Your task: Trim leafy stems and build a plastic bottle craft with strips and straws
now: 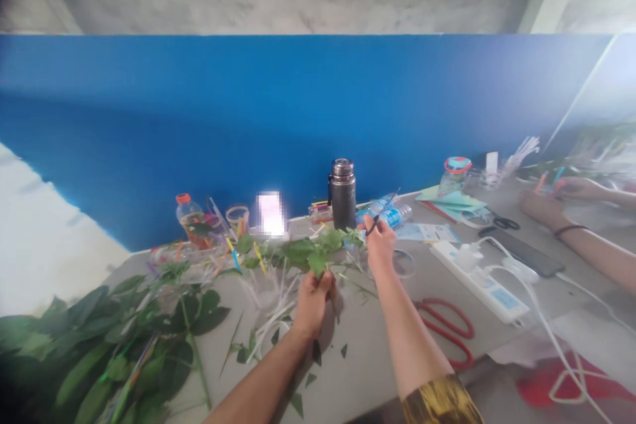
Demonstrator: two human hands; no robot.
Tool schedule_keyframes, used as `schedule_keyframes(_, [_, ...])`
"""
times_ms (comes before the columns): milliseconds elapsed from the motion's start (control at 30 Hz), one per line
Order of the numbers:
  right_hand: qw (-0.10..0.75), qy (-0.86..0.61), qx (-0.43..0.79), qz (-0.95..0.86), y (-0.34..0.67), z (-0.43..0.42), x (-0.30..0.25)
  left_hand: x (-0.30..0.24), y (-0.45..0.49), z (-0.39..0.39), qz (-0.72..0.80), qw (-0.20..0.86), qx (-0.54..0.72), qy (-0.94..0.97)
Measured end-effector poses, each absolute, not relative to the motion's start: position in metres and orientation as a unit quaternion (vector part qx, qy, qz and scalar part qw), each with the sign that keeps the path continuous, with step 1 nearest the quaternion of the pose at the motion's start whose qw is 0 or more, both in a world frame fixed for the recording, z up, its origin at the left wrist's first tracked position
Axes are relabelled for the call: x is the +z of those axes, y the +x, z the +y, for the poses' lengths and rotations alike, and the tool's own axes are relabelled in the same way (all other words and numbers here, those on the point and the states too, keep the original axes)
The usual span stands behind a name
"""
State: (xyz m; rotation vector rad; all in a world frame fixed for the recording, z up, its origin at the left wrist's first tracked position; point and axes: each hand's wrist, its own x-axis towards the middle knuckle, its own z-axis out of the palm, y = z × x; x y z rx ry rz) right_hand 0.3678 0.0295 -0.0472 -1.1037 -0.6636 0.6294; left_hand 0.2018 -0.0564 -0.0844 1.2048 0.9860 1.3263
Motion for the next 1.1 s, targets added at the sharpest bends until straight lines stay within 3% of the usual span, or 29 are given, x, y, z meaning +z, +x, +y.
schedule_keyframes(133, [0.789, -0.458, 0.325, -0.251, 0.366, 0.028, -0.041, -0.084, 0.204, -0.053, 0.389, 0.576, 0.556, 0.456])
schedule_keyframes(367, [0.772, -0.466, 0.333, -0.276, 0.363, 0.026, -0.04, -0.085, 0.201, -0.051, 0.408, 0.546, 0.57, 0.459])
schedule_keyframes(500, [0.731, -0.48, 0.349, -0.338, 0.36, 0.022, -0.035, -0.088, 0.199, -0.048, 0.417, 0.554, 0.569, 0.442])
schedule_keyframes(767, [0.535, -0.517, 0.343, -0.574, 0.34, -0.019, -0.033, -0.086, 0.193, -0.041, 0.408, 0.603, 0.562, 0.391])
schedule_keyframes(933, [0.521, -0.537, 0.228, -0.624, 0.327, -0.025, -0.045, -0.086, 0.196, -0.043, 0.401, 0.604, 0.565, 0.394])
schedule_keyframes(1100, [0.515, -0.533, 0.264, -0.617, 0.325, -0.021, -0.048, -0.083, 0.195, -0.043, 0.388, 0.625, 0.563, 0.377])
